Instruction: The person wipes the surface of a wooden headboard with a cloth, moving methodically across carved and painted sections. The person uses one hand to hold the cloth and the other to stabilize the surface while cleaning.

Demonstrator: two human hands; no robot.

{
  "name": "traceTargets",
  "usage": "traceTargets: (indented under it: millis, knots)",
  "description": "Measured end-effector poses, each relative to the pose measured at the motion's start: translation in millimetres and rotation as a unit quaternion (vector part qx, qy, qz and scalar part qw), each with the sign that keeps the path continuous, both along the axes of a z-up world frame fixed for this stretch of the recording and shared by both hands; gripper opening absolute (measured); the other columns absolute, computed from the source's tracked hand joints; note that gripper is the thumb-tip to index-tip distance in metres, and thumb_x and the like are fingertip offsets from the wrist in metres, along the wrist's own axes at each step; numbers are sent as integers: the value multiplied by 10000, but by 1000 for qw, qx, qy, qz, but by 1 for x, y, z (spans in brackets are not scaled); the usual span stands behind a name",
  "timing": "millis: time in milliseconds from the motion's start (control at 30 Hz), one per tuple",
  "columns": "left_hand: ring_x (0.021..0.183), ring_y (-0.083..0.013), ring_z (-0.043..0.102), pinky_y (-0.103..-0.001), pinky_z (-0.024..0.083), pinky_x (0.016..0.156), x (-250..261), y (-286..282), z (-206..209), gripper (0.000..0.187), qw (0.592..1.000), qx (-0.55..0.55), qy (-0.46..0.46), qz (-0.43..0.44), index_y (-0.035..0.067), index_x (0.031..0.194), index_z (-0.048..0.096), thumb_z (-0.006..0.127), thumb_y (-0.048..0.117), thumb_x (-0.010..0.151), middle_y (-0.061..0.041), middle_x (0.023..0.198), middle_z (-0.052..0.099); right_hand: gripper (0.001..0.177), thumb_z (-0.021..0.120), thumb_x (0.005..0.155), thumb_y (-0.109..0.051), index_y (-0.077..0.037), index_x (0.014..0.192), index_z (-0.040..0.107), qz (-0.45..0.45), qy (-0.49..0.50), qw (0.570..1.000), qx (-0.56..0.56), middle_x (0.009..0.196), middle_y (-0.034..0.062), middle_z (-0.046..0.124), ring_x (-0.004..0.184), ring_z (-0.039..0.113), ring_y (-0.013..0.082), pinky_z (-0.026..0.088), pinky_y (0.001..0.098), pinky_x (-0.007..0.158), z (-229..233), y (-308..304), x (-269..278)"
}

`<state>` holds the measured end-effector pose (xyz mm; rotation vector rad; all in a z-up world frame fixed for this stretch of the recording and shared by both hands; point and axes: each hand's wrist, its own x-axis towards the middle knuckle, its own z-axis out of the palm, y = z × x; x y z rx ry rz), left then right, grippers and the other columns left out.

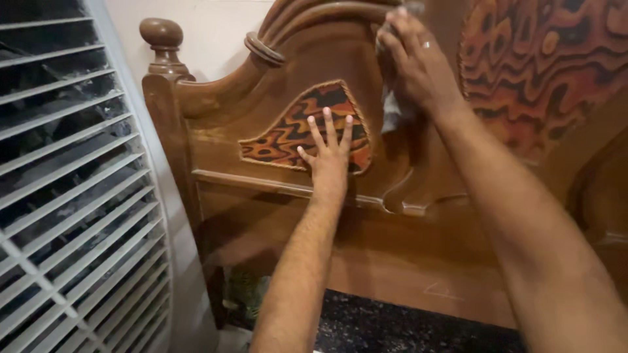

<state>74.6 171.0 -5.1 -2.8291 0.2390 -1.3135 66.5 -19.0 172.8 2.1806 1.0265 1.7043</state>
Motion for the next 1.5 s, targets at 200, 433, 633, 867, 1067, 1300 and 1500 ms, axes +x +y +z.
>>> traceTargets:
  millis: [200,433,633,867,1067,1300,1500]
  knots:
    - [1537,-502,117,-760,487,959,-2,2,0,979,1000,-5,-28,-4,325,1649,109,669,54,894,-173,1702,-5,520,595,972,-7,-62,1489,572,-33,48,998,12,1605,152,482,1512,451,348,400,437,1265,-69,-33,-44]
    - [1536,-500,101,-708,434,1059,-40,20,13,1141,993,8,99,-61,244,1644,84,742,106,722,-203,1680,-10,626,579,886,6,-54,1509,558,-67,68,993,65,1580,171,485,1490,447,359,380,471,1246,-133,-26,-88]
    - [1534,-518,184,-602,439,1109,-23,28,-42,871,983,-22,85,-164,138,1641,188,608,-10,892,-252,1709,61,590,584,930,-36,47,1510,516,-122,75,990,17,1597,216,453,1511,407,366,375,452,1248,-166,-12,-111]
    - [1469,-577,222,-572,386,1139,-50,20,-125,823,974,53,137,-170,313,1640,210,553,49,940,-369,1631,145,558,588,799,-91,48,1339,584,-115,100,987,-57,1514,215,488,1430,433,382,416,465,1168,-202,-17,-119]
    - [1523,-562,144,-542,502,1051,-65,18,-92,964,952,44,266,-145,385,1641,125,683,131,897,-328,1675,50,433,592,832,-74,10,1247,682,7,153,985,-78,1383,171,570,1313,509,363,485,455,1089,-212,-54,-115]
    - [1532,-556,75,-500,518,1042,-66,15,-74,1115,924,57,356,-126,428,1630,39,787,190,837,-307,1678,-44,414,657,865,-8,-72,1274,675,-60,195,965,162,1382,175,562,1318,530,386,482,456,1125,-202,-90,-124]
    - [1499,-599,130,-501,512,1047,-68,15,-65,1130,922,124,350,-108,442,1639,14,789,236,843,-360,1657,25,455,761,873,-90,-62,1304,620,-17,176,945,274,1337,276,508,1192,505,474,452,525,1009,-207,-47,-144]
